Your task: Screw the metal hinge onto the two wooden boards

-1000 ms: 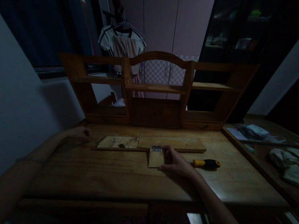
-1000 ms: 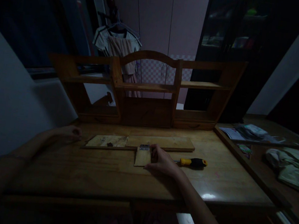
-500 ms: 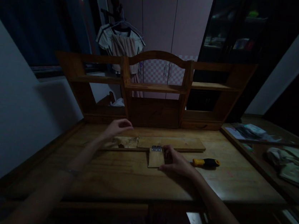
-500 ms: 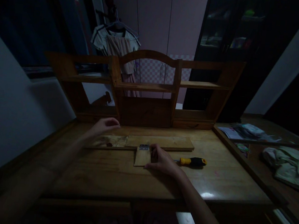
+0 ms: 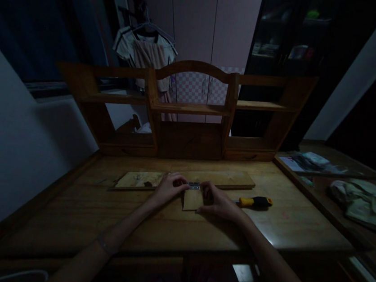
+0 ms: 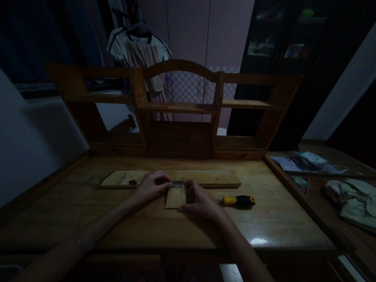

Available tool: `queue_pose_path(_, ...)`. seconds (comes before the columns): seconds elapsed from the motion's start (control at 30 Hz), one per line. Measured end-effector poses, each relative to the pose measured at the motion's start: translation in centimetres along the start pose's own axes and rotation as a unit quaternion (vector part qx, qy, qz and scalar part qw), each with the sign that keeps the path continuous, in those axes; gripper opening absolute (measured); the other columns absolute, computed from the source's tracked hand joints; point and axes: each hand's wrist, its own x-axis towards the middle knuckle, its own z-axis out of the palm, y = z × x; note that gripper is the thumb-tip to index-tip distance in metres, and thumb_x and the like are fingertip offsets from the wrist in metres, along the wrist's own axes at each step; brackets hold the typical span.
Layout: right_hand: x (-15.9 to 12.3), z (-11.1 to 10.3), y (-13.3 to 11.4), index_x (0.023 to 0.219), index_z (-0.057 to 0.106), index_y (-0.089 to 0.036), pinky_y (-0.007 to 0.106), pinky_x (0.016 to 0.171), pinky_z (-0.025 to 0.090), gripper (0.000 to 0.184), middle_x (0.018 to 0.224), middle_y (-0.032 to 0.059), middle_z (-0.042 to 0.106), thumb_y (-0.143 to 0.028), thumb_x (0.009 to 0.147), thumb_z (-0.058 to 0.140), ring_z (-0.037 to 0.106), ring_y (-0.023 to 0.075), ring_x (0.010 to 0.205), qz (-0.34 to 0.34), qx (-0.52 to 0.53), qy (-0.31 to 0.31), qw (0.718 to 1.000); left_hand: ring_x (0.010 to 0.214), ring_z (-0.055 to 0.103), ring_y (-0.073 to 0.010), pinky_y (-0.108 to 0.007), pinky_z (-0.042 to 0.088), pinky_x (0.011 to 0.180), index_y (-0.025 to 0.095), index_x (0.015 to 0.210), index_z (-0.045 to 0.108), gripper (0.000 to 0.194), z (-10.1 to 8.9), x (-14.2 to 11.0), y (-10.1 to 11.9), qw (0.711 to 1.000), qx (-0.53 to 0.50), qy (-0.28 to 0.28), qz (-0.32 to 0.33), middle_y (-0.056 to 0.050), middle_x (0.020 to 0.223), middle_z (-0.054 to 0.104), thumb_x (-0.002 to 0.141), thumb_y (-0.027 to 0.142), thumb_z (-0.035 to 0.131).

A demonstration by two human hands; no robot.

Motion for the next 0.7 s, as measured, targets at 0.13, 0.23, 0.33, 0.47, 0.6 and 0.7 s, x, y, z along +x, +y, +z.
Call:
queue_pose_path(0.13,0.0,0.0,0.3,0.121,0.046,-0.023,0.026,0.067,0.040,0.071,0.093,-0.0011,0.057,-0.043,0.065,0.085,0.054,0.0159,0.082,0.001,0.001,0.002,1.000,0.086,0.060,-0.0209,-0.032,0.045,0.079,0.020,0.085,0.069,0.017,-0.1,0.2,-0.2,1.000,-0.001,-0.014,-0.003,-0.005,0.089,0.065,0.082,0.036,0.068)
queue_pose_path(0.23,0.0,0.0,0.3,0.121,0.046,-0.023,0.025,0.066,0.040,0.071,0.092,-0.0017,0.057,-0.043,0.065,0.085,0.054,0.0158,0.081,0.001,0.001,0.002,1.000,0.085,0.059,-0.0211,-0.032,0.046,0.078,0.020,0.086,0.069,0.016,-0.3,0.5,-0.1,1.000,0.007,-0.029,0.001,-0.006,0.089,0.064,0.083,0.036,0.067)
queue_pose_path(0.33,0.1,0.0,0.2,0.122,0.046,-0.024,0.026,0.068,0.041,0.072,0.095,-0.0013,0.057,-0.043,0.065,0.084,0.054,0.0163,0.083,0.000,0.000,0.003,1.000,0.087,0.058,-0.0211,-0.032,0.045,0.078,0.020,0.084,0.069,0.012,-0.7,1.0,0.0,0.997,0.024,-0.065,0.045,-0.005,0.088,0.063,0.083,0.032,0.067)
queue_pose_path(0.47,0.1,0.0,0.1,0.122,0.046,-0.024,0.027,0.070,0.041,0.072,0.096,-0.0008,0.057,-0.043,0.065,0.084,0.054,0.0167,0.084,0.004,-0.003,0.000,1.000,0.092,0.056,-0.0217,-0.032,0.044,0.081,0.019,0.083,0.069,0.008,-1.3,2.1,-0.2,0.986,0.045,-0.118,0.105,-0.006,0.088,0.062,0.081,0.027,0.068)
queue_pose_path(0.6,0.0,0.0,0.1,0.125,0.045,-0.024,0.027,0.071,0.042,0.076,0.098,-0.0004,0.057,-0.044,0.064,0.085,0.054,0.0172,0.086,0.012,0.001,0.006,1.000,0.091,0.055,-0.0211,-0.031,0.044,0.080,0.019,0.085,0.069,0.011,-1.3,2.3,-0.8,0.984,0.040,-0.133,0.115,-0.006,0.088,0.061,0.082,0.029,0.068)
queue_pose_path(0.7,-0.1,0.1,-0.1,0.125,0.045,-0.025,0.027,0.072,0.042,0.076,0.098,-0.0004,0.057,-0.044,0.064,0.085,0.054,0.0171,0.086,0.013,0.008,0.008,1.000,0.090,0.056,-0.0208,-0.031,0.044,0.079,0.019,0.084,0.068,0.011,-0.9,2.0,-1.3,0.987,0.025,-0.115,0.105,-0.005,0.088,0.061,0.083,0.031,0.068)
